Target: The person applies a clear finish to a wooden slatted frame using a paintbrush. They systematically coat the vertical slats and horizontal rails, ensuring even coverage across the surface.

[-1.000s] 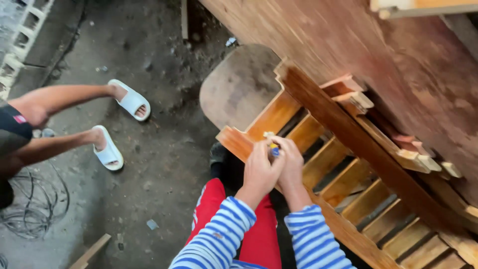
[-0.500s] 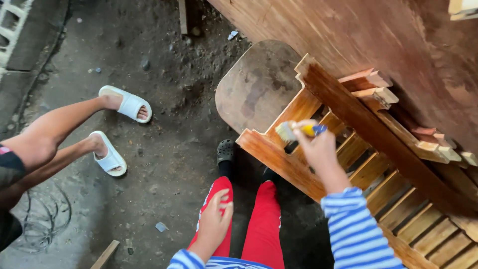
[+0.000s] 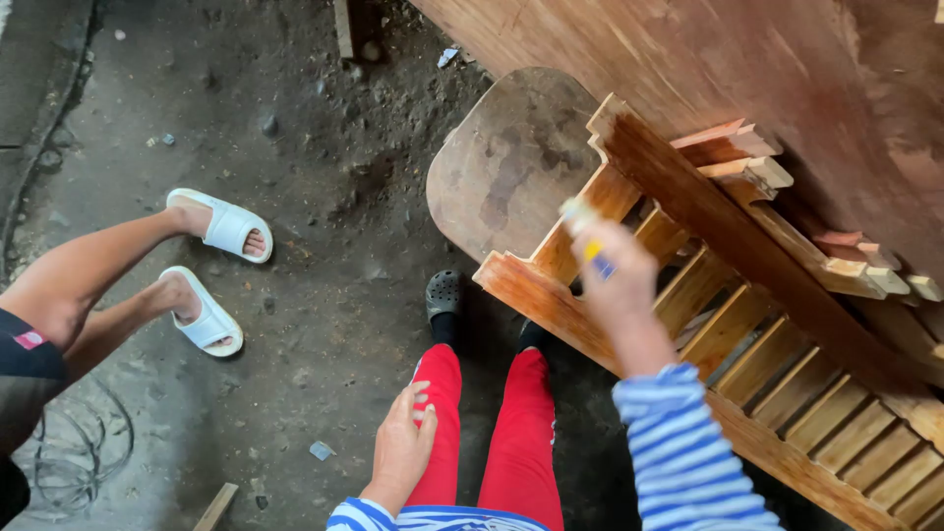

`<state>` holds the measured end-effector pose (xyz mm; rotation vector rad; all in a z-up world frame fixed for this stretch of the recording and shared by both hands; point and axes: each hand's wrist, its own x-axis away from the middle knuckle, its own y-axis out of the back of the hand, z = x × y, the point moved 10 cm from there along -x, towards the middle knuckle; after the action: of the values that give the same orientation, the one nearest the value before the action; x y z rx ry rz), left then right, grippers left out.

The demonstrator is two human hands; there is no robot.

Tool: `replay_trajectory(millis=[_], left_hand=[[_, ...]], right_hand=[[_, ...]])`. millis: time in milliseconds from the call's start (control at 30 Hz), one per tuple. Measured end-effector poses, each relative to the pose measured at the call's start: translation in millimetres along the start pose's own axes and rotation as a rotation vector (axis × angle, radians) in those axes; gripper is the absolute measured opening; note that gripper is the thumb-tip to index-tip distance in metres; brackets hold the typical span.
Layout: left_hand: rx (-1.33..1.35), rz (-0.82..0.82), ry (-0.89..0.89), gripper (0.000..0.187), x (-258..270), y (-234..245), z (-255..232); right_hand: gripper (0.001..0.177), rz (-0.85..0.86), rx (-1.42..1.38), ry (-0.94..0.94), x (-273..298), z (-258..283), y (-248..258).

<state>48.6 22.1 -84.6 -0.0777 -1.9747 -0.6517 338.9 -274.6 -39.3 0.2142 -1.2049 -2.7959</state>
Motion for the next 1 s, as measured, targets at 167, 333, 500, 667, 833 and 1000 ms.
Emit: replay_trajectory(millis=[167,333,500,667,833,1000], left_hand=[[0.02,-0.016,-0.033,0.04,-12.1,-3.0,21.0],[-0.005,-0.016,-0.025,0.042,-20.9,3.9,35.1],[0.003,-0.079,0.042,0.044,-17.4,17.4,50.4],[0.006,-0.102,0.067,0.042,-11.8,10.6,62.6],[0.012,-0.122,0.08,0.043,-3.8,3.8,52.9],[0.068,-0.21,0.038,0.041,-3.9,-3.0,53.9]], right_hand=[[0.018,0.115,-0.169,-0.072,42.7,64.1,-6.4],[0.016,0.074,-0.266,-0.073,20.8,28.2,-1.7],[0.017,0.019,-0.109,-0.128,-43.7,-11.8,21.5],[0.018,0.004,-0.003,0.195,-64.3,-3.6,35.6],[0.034,0.092,0.09,0.238,-28.5,-14.5,48.9],[0.021,0.096,0.24,0.259,0.7,-33.6,87.6]])
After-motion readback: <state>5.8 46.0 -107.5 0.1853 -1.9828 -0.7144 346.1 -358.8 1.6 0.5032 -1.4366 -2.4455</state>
